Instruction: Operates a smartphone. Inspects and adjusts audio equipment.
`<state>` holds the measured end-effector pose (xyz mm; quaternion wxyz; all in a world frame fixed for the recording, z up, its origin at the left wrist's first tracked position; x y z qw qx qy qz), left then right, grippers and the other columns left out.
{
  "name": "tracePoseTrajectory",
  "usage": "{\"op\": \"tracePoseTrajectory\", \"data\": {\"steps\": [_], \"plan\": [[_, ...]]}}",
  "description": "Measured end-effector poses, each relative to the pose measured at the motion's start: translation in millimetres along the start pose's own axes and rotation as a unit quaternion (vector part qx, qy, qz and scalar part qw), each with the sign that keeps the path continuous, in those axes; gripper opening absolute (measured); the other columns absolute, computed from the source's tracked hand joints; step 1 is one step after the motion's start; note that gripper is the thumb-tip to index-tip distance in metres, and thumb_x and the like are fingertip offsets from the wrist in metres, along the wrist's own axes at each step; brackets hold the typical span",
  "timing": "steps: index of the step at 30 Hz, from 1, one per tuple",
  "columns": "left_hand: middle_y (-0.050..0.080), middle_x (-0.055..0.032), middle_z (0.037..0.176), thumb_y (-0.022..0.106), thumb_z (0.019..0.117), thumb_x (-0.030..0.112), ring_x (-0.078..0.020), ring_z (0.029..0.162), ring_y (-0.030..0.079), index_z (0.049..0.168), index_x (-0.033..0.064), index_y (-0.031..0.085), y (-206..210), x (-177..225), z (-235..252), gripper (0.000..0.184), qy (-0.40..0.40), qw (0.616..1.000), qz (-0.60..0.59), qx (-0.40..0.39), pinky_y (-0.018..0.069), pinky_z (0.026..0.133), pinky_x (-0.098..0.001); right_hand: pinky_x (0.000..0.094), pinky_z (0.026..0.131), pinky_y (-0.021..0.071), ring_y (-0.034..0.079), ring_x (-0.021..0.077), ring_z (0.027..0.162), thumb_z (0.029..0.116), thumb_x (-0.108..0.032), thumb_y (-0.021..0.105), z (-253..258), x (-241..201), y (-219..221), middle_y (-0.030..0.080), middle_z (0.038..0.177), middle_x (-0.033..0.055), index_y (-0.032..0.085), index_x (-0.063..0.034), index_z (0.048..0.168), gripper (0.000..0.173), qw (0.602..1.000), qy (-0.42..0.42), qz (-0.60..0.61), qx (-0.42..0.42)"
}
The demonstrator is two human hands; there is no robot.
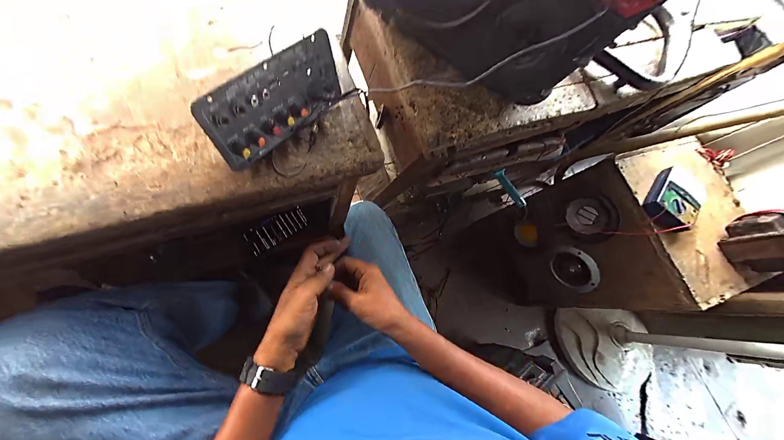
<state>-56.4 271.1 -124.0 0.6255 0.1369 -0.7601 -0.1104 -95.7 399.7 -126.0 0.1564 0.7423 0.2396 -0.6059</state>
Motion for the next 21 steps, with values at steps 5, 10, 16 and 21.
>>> {"op": "tracePoseTrajectory", "data": {"steps": [5, 10, 16, 21], "plan": [[0.064, -0.0087, 0.134, 0.054, 0.1038, 0.030, -0.0174, 0.119, 0.063, 0.139, 0.0059, 0.058, -5, 2, -2, 0.043, 0.139, 0.966, 0.214, 0.039, 0.0539, 0.102, -0.0386, 0.0247, 0.069, 0.0547, 0.063, 0.0065, 0.073, 0.0968, -0.009, 0.065, -1, -11, -14, 0.068, 0.085, 0.0046, 0.068, 0.0021, 0.103, 0.013, 0.999, -0.039, -0.010, -0.001], [0.072, -0.0064, 0.107, 0.050, 0.1077, 0.028, -0.0169, 0.110, 0.064, 0.112, 0.0065, 0.074, -7, 7, -5, 0.032, 0.252, 0.873, 0.411, 0.071, 0.0499, 0.102, -0.0393, 0.0248, 0.066, 0.0542, 0.062, 0.0072, 0.070, 0.0969, -0.012, 0.068, -2, -18, -28, 0.068, 0.083, 0.0042, 0.068, 0.0019, 0.102, 0.014, 0.999, -0.045, -0.020, 0.000], [0.072, -0.0103, 0.096, 0.049, 0.1067, 0.016, -0.0146, 0.097, 0.069, 0.101, -0.0011, 0.073, 4, 5, -7, 0.029, 0.241, 0.905, 0.348, 0.043, 0.0552, 0.093, -0.0339, 0.0307, 0.062, 0.0589, 0.067, 0.0139, 0.069, 0.0933, -0.006, 0.071, -8, -19, -33, 0.070, 0.086, 0.0087, 0.063, 0.0040, 0.111, 0.022, 0.996, -0.078, -0.034, 0.035], [0.065, -0.0043, 0.071, 0.058, 0.1035, 0.017, -0.0069, 0.065, 0.059, 0.085, -0.0003, 0.071, 9, 19, -15, 0.028, 0.268, 0.929, 0.253, 0.025, 0.0505, 0.064, -0.0253, 0.0282, 0.064, 0.0604, 0.068, 0.0109, 0.073, 0.0975, -0.002, 0.064, -27, -27, -29, 0.074, 0.098, 0.0067, 0.069, 0.0041, 0.120, 0.024, 0.983, -0.176, -0.050, 0.008]]}}
Point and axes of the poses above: each hand's wrist, its own z-axis towards the middle knuckle, its own y-axis out of the palm, x = y × z, the point moved 3 cm from there along z, towards the middle knuckle
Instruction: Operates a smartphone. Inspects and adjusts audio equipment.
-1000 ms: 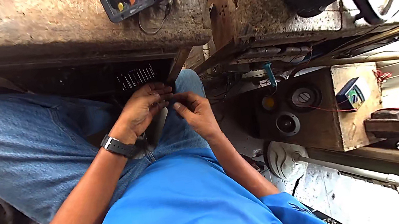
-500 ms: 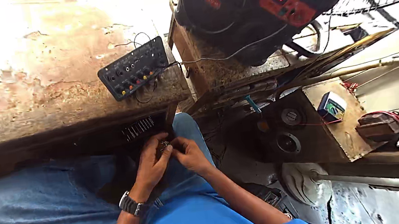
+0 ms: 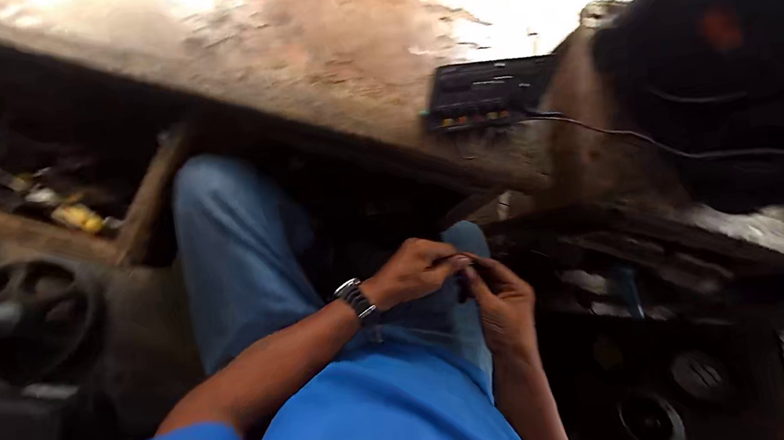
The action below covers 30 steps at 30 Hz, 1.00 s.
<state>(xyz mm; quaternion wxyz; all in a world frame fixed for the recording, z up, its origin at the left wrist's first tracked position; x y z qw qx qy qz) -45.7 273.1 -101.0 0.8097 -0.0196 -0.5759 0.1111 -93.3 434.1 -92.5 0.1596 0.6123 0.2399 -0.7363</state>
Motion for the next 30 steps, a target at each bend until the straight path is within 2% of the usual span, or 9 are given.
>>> {"op": "tracePoseTrajectory", "data": {"steps": [3, 7, 12, 15, 21, 23, 26, 28, 30], "plan": [[0.061, -0.0020, 0.068, 0.064, 0.1012, 0.022, -0.0055, 0.062, 0.055, 0.084, -0.0001, 0.070, -2, 7, 0, 0.029, -0.030, 0.996, -0.081, -0.008, 0.0464, 0.060, -0.0245, 0.0257, 0.063, 0.0605, 0.069, 0.0088, 0.072, 0.0974, -0.001, 0.064, -8, -14, 0, 0.075, 0.094, 0.0018, 0.072, 0.0002, 0.112, 0.017, 0.999, -0.035, 0.034, 0.023], [0.068, -0.0058, 0.081, 0.072, 0.0951, 0.013, -0.0083, 0.074, 0.063, 0.096, -0.0023, 0.070, -7, 18, -4, 0.015, -0.022, 0.986, -0.165, -0.034, 0.0538, 0.071, -0.0264, 0.0234, 0.060, 0.0593, 0.067, 0.0083, 0.066, 0.0987, -0.001, 0.061, -15, -27, 1, 0.073, 0.088, 0.0014, 0.070, -0.0008, 0.106, 0.012, 0.997, -0.011, 0.055, 0.049], [0.067, -0.0071, 0.077, 0.070, 0.0940, 0.004, -0.0101, 0.068, 0.063, 0.092, -0.0022, 0.069, -10, 35, -18, 0.007, 0.061, 0.996, -0.055, -0.034, 0.0547, 0.065, -0.0268, 0.0245, 0.058, 0.0580, 0.065, 0.0073, 0.062, 0.1000, -0.004, 0.055, -24, -35, 7, 0.071, 0.079, -0.0003, 0.072, -0.0048, 0.100, 0.017, 0.994, 0.062, 0.074, 0.050], [0.063, -0.0058, 0.075, 0.069, 0.0959, 0.008, -0.0097, 0.062, 0.058, 0.091, 0.0017, 0.067, -16, 38, -33, 0.008, 0.060, 0.996, -0.048, -0.042, 0.0509, 0.057, -0.0245, 0.0288, 0.062, 0.0597, 0.066, 0.0100, 0.066, 0.1028, -0.008, 0.055, -31, -31, 7, 0.072, 0.084, 0.0034, 0.073, -0.0044, 0.109, 0.019, 0.993, 0.086, 0.070, 0.041], [0.067, -0.0024, 0.091, 0.070, 0.0948, 0.007, -0.0108, 0.077, 0.066, 0.112, 0.0056, 0.062, -14, 23, -20, 0.019, -0.010, 0.996, -0.021, -0.086, 0.0590, 0.069, -0.0288, 0.0282, 0.058, 0.0573, 0.064, 0.0126, 0.064, 0.1021, -0.006, 0.058, -31, -30, 5, 0.069, 0.084, 0.0086, 0.071, 0.0013, 0.109, 0.016, 0.997, 0.073, -0.005, -0.004], [0.070, -0.0011, 0.095, 0.068, 0.0958, 0.006, -0.0094, 0.084, 0.068, 0.111, 0.0057, 0.065, -12, 20, -19, 0.015, -0.002, 0.995, -0.008, -0.096, 0.0604, 0.077, -0.0287, 0.0278, 0.058, 0.0576, 0.065, 0.0122, 0.064, 0.1004, -0.005, 0.061, -31, -26, 4, 0.070, 0.083, 0.0089, 0.071, 0.0026, 0.107, 0.014, 0.995, 0.097, 0.021, -0.015], [0.068, 0.0009, 0.092, 0.065, 0.0980, 0.010, -0.0077, 0.080, 0.066, 0.105, 0.0079, 0.068, -12, 10, -18, 0.007, -0.019, 0.995, 0.004, -0.100, 0.0584, 0.072, -0.0265, 0.0263, 0.059, 0.0574, 0.065, 0.0111, 0.065, 0.0987, -0.007, 0.067, -24, -14, -8, 0.072, 0.084, 0.0095, 0.071, 0.0034, 0.111, 0.016, 0.987, 0.137, 0.080, -0.029], [0.068, 0.0012, 0.091, 0.063, 0.1001, 0.015, -0.0076, 0.074, 0.064, 0.105, 0.0088, 0.066, -12, -1, -18, 0.009, -0.051, 0.994, 0.006, -0.097, 0.0571, 0.066, -0.0258, 0.0297, 0.061, 0.0582, 0.065, 0.0125, 0.068, 0.0987, -0.011, 0.067, -14, -2, -34, 0.071, 0.085, 0.0089, 0.069, 0.0017, 0.119, 0.024, 0.993, 0.113, 0.027, 0.022], [0.070, 0.0000, 0.097, 0.059, 0.1020, 0.019, -0.0085, 0.076, 0.065, 0.108, 0.0084, 0.065, -13, -11, -18, 0.013, -0.074, 0.992, 0.008, -0.098, 0.0568, 0.066, -0.0258, 0.0354, 0.064, 0.0593, 0.066, 0.0159, 0.069, 0.0990, -0.015, 0.066, 0, 16, -77, 0.070, 0.085, 0.0099, 0.065, 0.0009, 0.128, 0.033, 0.985, 0.090, -0.047, 0.139]]}}
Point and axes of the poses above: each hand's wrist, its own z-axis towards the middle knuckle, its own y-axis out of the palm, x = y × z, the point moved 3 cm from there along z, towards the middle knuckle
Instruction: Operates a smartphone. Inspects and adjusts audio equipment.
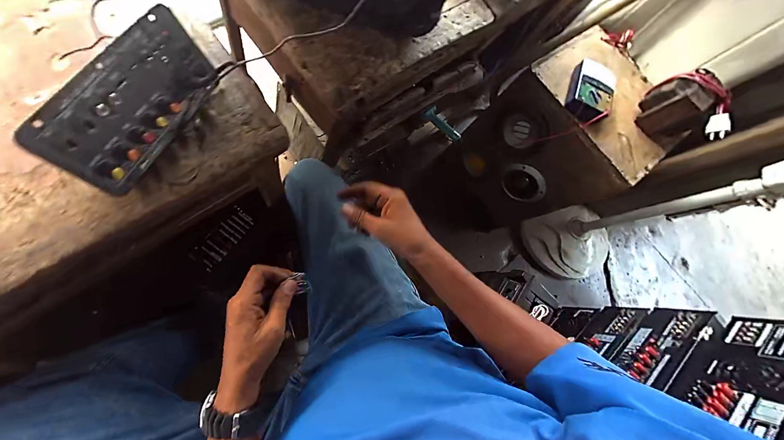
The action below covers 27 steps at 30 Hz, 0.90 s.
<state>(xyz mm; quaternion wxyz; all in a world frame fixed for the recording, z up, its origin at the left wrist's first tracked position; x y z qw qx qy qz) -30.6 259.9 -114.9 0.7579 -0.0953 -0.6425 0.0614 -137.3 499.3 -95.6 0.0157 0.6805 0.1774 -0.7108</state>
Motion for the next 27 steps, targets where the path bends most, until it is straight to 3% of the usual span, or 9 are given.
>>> {"op": "tracePoseTrajectory", "data": {"steps": [2, 4, 7, 10, 12, 15, 18, 21, 27], "plan": [[0.071, -0.0037, 0.108, 0.056, 0.1025, 0.016, -0.0114, 0.085, 0.068, 0.111, 0.0052, 0.063, -4, -6, 2, 0.016, -0.006, 1.000, 0.002, -0.011, 0.0589, 0.074, -0.0287, 0.0391, 0.070, 0.0621, 0.070, 0.0198, 0.078, 0.0989, -0.016, 0.066, 29, 17, -42, 0.071, 0.096, 0.0130, 0.059, -0.0004, 0.137, 0.041, 0.990, -0.010, -0.036, 0.133], [0.072, -0.0044, 0.103, 0.056, 0.1009, 0.014, -0.0127, 0.087, 0.070, 0.112, 0.0031, 0.061, -8, -3, 6, 0.016, -0.010, 1.000, 0.019, -0.016, 0.0609, 0.076, -0.0305, 0.0418, 0.081, 0.0630, 0.073, 0.0235, 0.093, 0.0981, -0.016, 0.066, 57, 29, -81, 0.069, 0.119, 0.0175, 0.051, -0.0010, 0.145, 0.051, 0.971, -0.021, -0.072, 0.227], [0.071, -0.0032, 0.106, 0.053, 0.1007, 0.012, -0.0088, 0.091, 0.070, 0.124, 0.0028, 0.063, -20, 6, 17, 0.027, 0.002, 0.995, 0.085, -0.045, 0.0612, 0.081, -0.0273, 0.0439, 0.100, 0.0569, 0.068, 0.0271, 0.116, 0.0959, -0.014, 0.068, 93, 38, -118, 0.056, 0.146, 0.0200, 0.034, -0.0038, 0.159, 0.072, 0.962, 0.001, -0.130, 0.241], [0.073, -0.0026, 0.111, 0.046, 0.1013, 0.017, -0.0078, 0.101, 0.069, 0.116, 0.0092, 0.073, -46, 8, 31, 0.032, 0.032, 0.965, 0.232, -0.116, 0.0570, 0.092, -0.0286, 0.0577, 0.089, 0.0583, 0.072, 0.0372, 0.103, 0.0909, -0.012, 0.069, 105, 34, -130, 0.070, 0.118, 0.0219, 0.027, -0.0123, 0.162, 0.083, 0.939, 0.099, -0.254, 0.212], [0.074, -0.0069, 0.110, 0.046, 0.0979, 0.016, -0.0179, 0.101, 0.071, 0.112, 0.0099, 0.075, -67, -2, 40, 0.033, 0.010, 0.929, 0.326, -0.175, 0.0573, 0.092, -0.0418, 0.0622, 0.077, 0.0566, 0.072, 0.0412, 0.090, 0.0897, -0.015, 0.069, 104, 27, -138, 0.073, 0.098, 0.0190, 0.027, -0.0241, 0.162, 0.084, 0.898, 0.168, -0.363, 0.185], [0.072, -0.0217, 0.108, 0.056, 0.0984, 0.004, -0.0397, 0.101, 0.070, 0.114, 0.0012, 0.073, -94, -24, 50, 0.023, -0.131, 0.863, 0.395, -0.286, 0.0524, 0.092, -0.0631, 0.0632, 0.078, 0.0550, 0.071, 0.0433, 0.093, 0.0905, -0.019, 0.068, 109, 14, -149, 0.073, 0.098, 0.0194, 0.034, -0.0264, 0.159, 0.077, 0.860, 0.181, -0.452, 0.154], [0.070, -0.0259, 0.105, 0.061, 0.0966, 0.003, -0.0437, 0.100, 0.068, 0.116, 0.0000, 0.071, -105, -50, 48, 0.022, -0.236, 0.806, 0.435, -0.325, 0.0522, 0.090, -0.0635, 0.0624, 0.080, 0.0544, 0.070, 0.0422, 0.096, 0.0887, -0.021, 0.068, 114, 6, -155, 0.073, 0.101, 0.0197, 0.044, -0.0229, 0.153, 0.069, 0.855, 0.149, -0.478, 0.133], [0.071, -0.0252, 0.105, 0.061, 0.0966, 0.003, -0.0423, 0.100, 0.069, 0.114, -0.0001, 0.071, -110, -75, 36, 0.020, -0.246, 0.819, 0.415, -0.311, 0.0527, 0.090, -0.0623, 0.0638, 0.081, 0.0541, 0.070, 0.0420, 0.098, 0.0882, -0.021, 0.067, 104, 5, -164, 0.072, 0.102, 0.0200, 0.051, -0.0233, 0.148, 0.062, 0.861, 0.140, -0.475, 0.114], [0.071, -0.0240, 0.111, 0.054, 0.0975, -0.002, -0.0407, 0.105, 0.069, 0.115, 0.0004, 0.073, -114, -56, 35, 0.026, -0.151, 0.891, 0.353, -0.244, 0.0518, 0.095, -0.0617, 0.0638, 0.076, 0.0535, 0.070, 0.0418, 0.092, 0.0898, -0.018, 0.066, 63, -2, -171, 0.072, 0.095, 0.0188, 0.063, -0.0187, 0.128, 0.038, 0.847, 0.166, -0.497, 0.088]]}}
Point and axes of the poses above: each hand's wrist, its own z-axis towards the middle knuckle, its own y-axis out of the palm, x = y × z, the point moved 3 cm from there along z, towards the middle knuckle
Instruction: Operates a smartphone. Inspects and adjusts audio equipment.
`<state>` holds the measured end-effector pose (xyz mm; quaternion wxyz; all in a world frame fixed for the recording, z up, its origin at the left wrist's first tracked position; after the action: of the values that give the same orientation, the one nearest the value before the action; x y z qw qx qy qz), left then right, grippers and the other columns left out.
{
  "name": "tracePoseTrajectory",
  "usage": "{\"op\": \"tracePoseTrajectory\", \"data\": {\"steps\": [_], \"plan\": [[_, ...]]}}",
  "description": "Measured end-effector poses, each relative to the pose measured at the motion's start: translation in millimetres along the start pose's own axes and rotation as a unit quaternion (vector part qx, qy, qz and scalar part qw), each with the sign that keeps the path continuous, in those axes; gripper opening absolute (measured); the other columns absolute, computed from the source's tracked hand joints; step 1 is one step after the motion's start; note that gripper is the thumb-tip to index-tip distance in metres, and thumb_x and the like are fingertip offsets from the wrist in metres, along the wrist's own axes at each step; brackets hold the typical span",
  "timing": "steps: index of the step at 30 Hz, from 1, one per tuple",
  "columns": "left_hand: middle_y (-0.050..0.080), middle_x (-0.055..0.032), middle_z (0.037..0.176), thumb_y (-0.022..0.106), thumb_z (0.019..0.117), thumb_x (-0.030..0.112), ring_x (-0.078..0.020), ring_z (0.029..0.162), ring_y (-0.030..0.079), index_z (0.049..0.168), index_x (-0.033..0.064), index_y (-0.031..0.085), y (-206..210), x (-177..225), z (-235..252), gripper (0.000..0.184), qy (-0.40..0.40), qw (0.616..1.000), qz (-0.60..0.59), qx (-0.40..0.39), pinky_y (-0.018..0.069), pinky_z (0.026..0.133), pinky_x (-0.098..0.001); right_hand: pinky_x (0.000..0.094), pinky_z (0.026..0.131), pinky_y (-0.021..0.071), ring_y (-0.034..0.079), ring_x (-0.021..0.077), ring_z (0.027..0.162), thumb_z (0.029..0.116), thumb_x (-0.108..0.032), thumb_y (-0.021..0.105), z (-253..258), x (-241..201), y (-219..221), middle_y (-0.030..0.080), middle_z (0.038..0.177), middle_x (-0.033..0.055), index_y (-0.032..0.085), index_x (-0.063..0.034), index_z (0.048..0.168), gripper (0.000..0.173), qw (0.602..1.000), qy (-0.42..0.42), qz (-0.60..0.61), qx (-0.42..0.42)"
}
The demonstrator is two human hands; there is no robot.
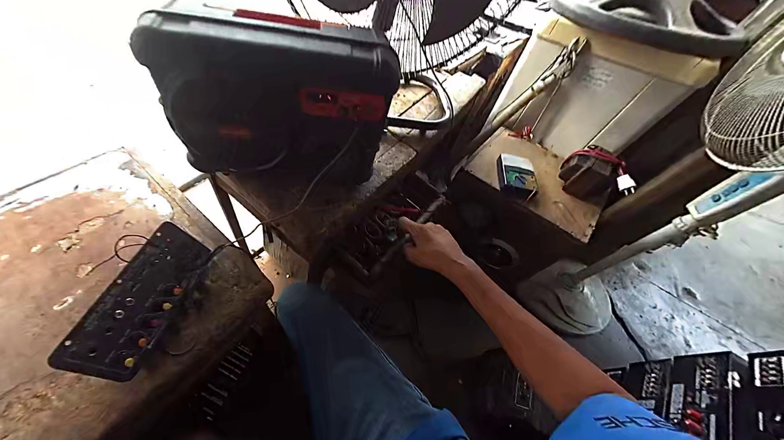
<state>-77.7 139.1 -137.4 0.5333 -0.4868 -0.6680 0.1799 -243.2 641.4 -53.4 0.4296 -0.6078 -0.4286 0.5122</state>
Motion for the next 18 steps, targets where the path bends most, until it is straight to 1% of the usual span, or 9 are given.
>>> {"op": "tracePoseTrajectory", "data": {"steps": [3, 5, 6, 8, 11, 13, 14, 16, 18], "plan": [[0.067, -0.0304, 0.117, 0.061, 0.0930, -0.003, -0.0464, 0.111, 0.065, 0.124, -0.0038, 0.068, 2, 1, -1, 0.031, -0.038, 0.998, 0.026, -0.045, 0.0501, 0.097, -0.0631, 0.0643, 0.082, 0.0525, 0.069, 0.0400, 0.100, 0.0921, -0.019, 0.065, -9, -6, -17, 0.073, 0.102, 0.0175, 0.068, -0.0163, 0.119, 0.028, 0.998, 0.010, -0.031, -0.048], [0.064, -0.0312, 0.123, 0.068, 0.0902, -0.001, -0.0475, 0.117, 0.062, 0.128, -0.0044, 0.065, 7, 3, 0, 0.038, -0.057, 0.995, 0.037, -0.075, 0.0489, 0.100, -0.0631, 0.0655, 0.084, 0.0529, 0.070, 0.0385, 0.099, 0.0936, -0.018, 0.066, -13, -14, -35, 0.074, 0.101, 0.0159, 0.073, -0.0144, 0.113, 0.021, 1.000, -0.018, -0.010, -0.009], [0.065, -0.0309, 0.122, 0.070, 0.0877, 0.000, -0.0474, 0.116, 0.062, 0.126, -0.0041, 0.066, 10, 2, 1, 0.039, -0.050, 0.995, 0.034, -0.074, 0.0493, 0.099, -0.0637, 0.0649, 0.083, 0.0543, 0.071, 0.0373, 0.096, 0.0945, -0.018, 0.066, -15, -18, -47, 0.074, 0.101, 0.0150, 0.074, -0.0130, 0.112, 0.019, 0.998, -0.044, 0.004, 0.037], [0.065, -0.0308, 0.122, 0.071, 0.0886, 0.002, -0.0477, 0.117, 0.062, 0.127, -0.0035, 0.067, 16, 0, 3, 0.039, -0.032, 0.996, 0.023, -0.078, 0.0485, 0.099, -0.0647, 0.0597, 0.087, 0.0570, 0.071, 0.0338, 0.101, 0.0970, -0.016, 0.065, -19, -29, -75, 0.073, 0.109, 0.0147, 0.074, -0.0081, 0.112, 0.019, 0.979, -0.119, 0.022, 0.165], [0.067, -0.0302, 0.118, 0.069, 0.0940, 0.006, -0.0472, 0.110, 0.065, 0.126, -0.0033, 0.067, 21, -2, 9, 0.033, -0.017, 0.997, 0.005, -0.076, 0.0499, 0.097, -0.0645, 0.0493, 0.095, 0.0554, 0.066, 0.0328, 0.111, 0.0947, -0.016, 0.067, -19, -48, -121, 0.070, 0.112, 0.0165, 0.076, -0.0044, 0.105, 0.018, 0.897, -0.240, 0.023, 0.371], [0.069, -0.0287, 0.113, 0.068, 0.0970, 0.013, -0.0452, 0.106, 0.067, 0.124, -0.0034, 0.068, 21, -1, 11, 0.032, -0.023, 0.997, 0.006, -0.080, 0.0511, 0.095, -0.0633, 0.0479, 0.103, 0.0482, 0.059, 0.0341, 0.119, 0.0930, -0.019, 0.070, -13, -62, -150, 0.068, 0.118, 0.0152, 0.078, -0.0097, 0.104, 0.017, 0.844, -0.309, 0.009, 0.438], [0.070, -0.0279, 0.110, 0.068, 0.0982, 0.016, -0.0443, 0.104, 0.068, 0.121, -0.0039, 0.069, 21, 0, 11, 0.031, -0.022, 0.996, 0.010, -0.083, 0.0514, 0.095, -0.0625, 0.0473, 0.108, 0.0446, 0.056, 0.0341, 0.125, 0.0927, -0.020, 0.071, -9, -68, -162, 0.067, 0.124, 0.0146, 0.079, -0.0119, 0.103, 0.015, 0.827, -0.339, 0.001, 0.450], [0.070, -0.0278, 0.104, 0.066, 0.1003, 0.021, -0.0438, 0.100, 0.068, 0.113, -0.0050, 0.071, 21, 1, 11, 0.030, -0.017, 0.996, 0.018, -0.089, 0.0520, 0.092, -0.0626, 0.0477, 0.112, 0.0412, 0.051, 0.0349, 0.133, 0.0906, -0.019, 0.074, 6, -78, -181, 0.063, 0.134, 0.0152, 0.079, -0.0154, 0.103, 0.014, 0.807, -0.390, -0.015, 0.444], [0.070, -0.0268, 0.099, 0.062, 0.1030, 0.025, -0.0424, 0.095, 0.069, 0.108, -0.0049, 0.072, 21, 0, 12, 0.032, -0.019, 0.994, 0.024, -0.108, 0.0525, 0.088, -0.0618, 0.0505, 0.118, 0.0381, 0.043, 0.0372, 0.143, 0.0872, -0.018, 0.077, 22, -86, -193, 0.058, 0.145, 0.0154, 0.080, -0.0183, 0.105, 0.018, 0.807, -0.429, -0.026, 0.405]]}}
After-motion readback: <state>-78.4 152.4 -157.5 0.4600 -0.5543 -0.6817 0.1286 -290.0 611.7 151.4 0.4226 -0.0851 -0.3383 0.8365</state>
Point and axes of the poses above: each hand's wrist, its own z-axis towards the middle knuckle, its own y-axis out of the palm, x = y × z, the point moved 3 cm from there along z, towards the middle knuckle
